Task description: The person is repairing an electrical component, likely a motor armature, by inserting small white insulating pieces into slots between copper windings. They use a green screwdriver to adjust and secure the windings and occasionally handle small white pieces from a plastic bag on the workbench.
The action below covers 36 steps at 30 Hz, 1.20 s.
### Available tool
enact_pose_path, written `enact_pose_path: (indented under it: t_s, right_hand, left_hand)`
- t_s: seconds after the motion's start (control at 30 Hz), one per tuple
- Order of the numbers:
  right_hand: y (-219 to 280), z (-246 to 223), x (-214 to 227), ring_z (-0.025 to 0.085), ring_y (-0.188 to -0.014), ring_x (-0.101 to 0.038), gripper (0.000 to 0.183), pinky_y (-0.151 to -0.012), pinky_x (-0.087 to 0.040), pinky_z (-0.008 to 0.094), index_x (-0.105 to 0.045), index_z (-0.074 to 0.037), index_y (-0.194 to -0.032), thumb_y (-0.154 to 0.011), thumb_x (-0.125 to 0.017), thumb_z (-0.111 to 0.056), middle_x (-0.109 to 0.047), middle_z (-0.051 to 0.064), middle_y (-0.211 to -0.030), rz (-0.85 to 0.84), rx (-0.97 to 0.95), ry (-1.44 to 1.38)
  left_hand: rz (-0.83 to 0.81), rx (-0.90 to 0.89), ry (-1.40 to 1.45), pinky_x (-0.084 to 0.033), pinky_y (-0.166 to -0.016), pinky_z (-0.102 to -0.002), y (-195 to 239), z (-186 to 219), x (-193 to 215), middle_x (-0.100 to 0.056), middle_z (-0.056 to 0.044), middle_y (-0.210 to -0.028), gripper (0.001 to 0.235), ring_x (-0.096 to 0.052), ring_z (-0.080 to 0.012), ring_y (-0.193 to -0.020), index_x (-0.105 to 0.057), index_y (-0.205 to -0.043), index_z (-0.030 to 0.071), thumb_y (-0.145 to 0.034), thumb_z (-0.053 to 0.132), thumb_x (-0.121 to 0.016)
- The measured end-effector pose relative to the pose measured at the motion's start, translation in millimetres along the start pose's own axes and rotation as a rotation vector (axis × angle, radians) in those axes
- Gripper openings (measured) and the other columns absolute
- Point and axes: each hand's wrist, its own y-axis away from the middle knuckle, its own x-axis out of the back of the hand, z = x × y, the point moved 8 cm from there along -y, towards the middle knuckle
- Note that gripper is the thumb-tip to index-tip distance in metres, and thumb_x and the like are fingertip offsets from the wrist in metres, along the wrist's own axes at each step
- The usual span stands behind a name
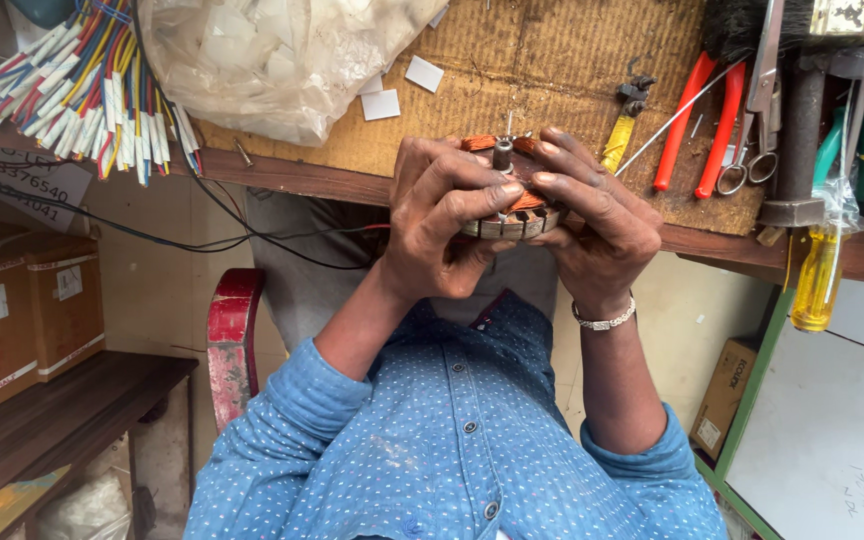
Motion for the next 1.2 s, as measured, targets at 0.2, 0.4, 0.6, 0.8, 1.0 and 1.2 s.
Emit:
enact_pose_path:
  t_s: [0.2,0.4,0.6,0.8,1.0,1.2]
  right_hand:
    - [-3.3,0.9,-0.3,0.033,-0.131,-0.067,0.052,-0.114,-0.056,0.042,-0.071,-0.003,-0.124,-0.093,-0.077,-0.044,-0.071,0.018,-0.132,0.020,-0.006,-0.007]
    - [-20.2,0.2,2.6,0.030,-0.124,-0.074,0.052,-0.105,-0.061,0.038,-0.073,-0.001,-0.120,-0.092,-0.076,-0.045,-0.074,0.017,-0.126,0.001,-0.018,0.045]
    - [-40.6,0.5,10.8,0.030,-0.127,-0.071,0.049,-0.110,-0.058,0.038,-0.072,-0.001,-0.124,-0.096,-0.077,-0.041,-0.074,0.016,-0.127,-0.042,0.071,0.012]
    - [-34.3,3.2,4.5,0.033,-0.128,-0.070,0.047,-0.109,-0.058,0.038,-0.071,0.000,-0.125,-0.098,-0.074,-0.039,-0.073,0.018,-0.128,-0.084,0.055,0.055]
    - [-35.7,0.1,4.2,0.033,-0.127,-0.069,0.048,-0.113,-0.056,0.042,-0.070,-0.001,-0.126,-0.099,-0.072,-0.041,-0.072,0.018,-0.128,-0.100,0.069,0.049]
    - [-37.3,1.8,1.8,0.035,-0.129,-0.068,0.050,-0.114,-0.056,0.044,-0.070,-0.002,-0.126,-0.098,-0.071,-0.043,-0.071,0.019,-0.130,-0.111,0.057,0.059]
  left_hand:
    - [0.036,0.038,-0.018,-0.049,-0.096,-0.038,3.2,-2.8,-0.7,-0.065,-0.003,-0.114,0.035,-0.060,-0.0262,-0.107,-0.066,-0.123,0.014,-0.095,0.030,-0.079]
    - [0.014,0.072,0.070,-0.050,-0.096,-0.036,-9.4,-13.2,0.3,-0.066,-0.004,-0.118,0.046,-0.058,-0.0233,-0.108,-0.057,-0.130,0.014,-0.092,0.023,-0.083]
    - [-0.035,-0.006,0.266,-0.050,-0.099,-0.035,-33.2,-20.2,3.3,-0.067,0.000,-0.128,0.057,-0.056,-0.0216,-0.110,-0.046,-0.134,0.011,-0.091,0.004,-0.083]
    - [-0.180,-0.041,0.076,-0.049,-0.100,-0.039,-29.3,-20.2,1.2,-0.069,-0.002,-0.126,0.044,-0.060,-0.0272,-0.114,-0.059,-0.119,0.011,-0.087,0.006,-0.088]
    - [-0.139,-0.135,-0.083,-0.050,-0.109,-0.050,-28.2,-7.6,1.8,-0.066,-0.009,-0.127,0.037,-0.063,-0.0301,-0.117,-0.060,-0.121,0.011,-0.092,0.014,-0.084]
    - [-0.062,-0.106,-0.198,-0.054,-0.107,-0.052,-21.4,-3.0,2.1,-0.066,-0.009,-0.122,0.029,-0.066,-0.0296,-0.114,-0.066,-0.118,0.012,-0.093,0.015,-0.080]
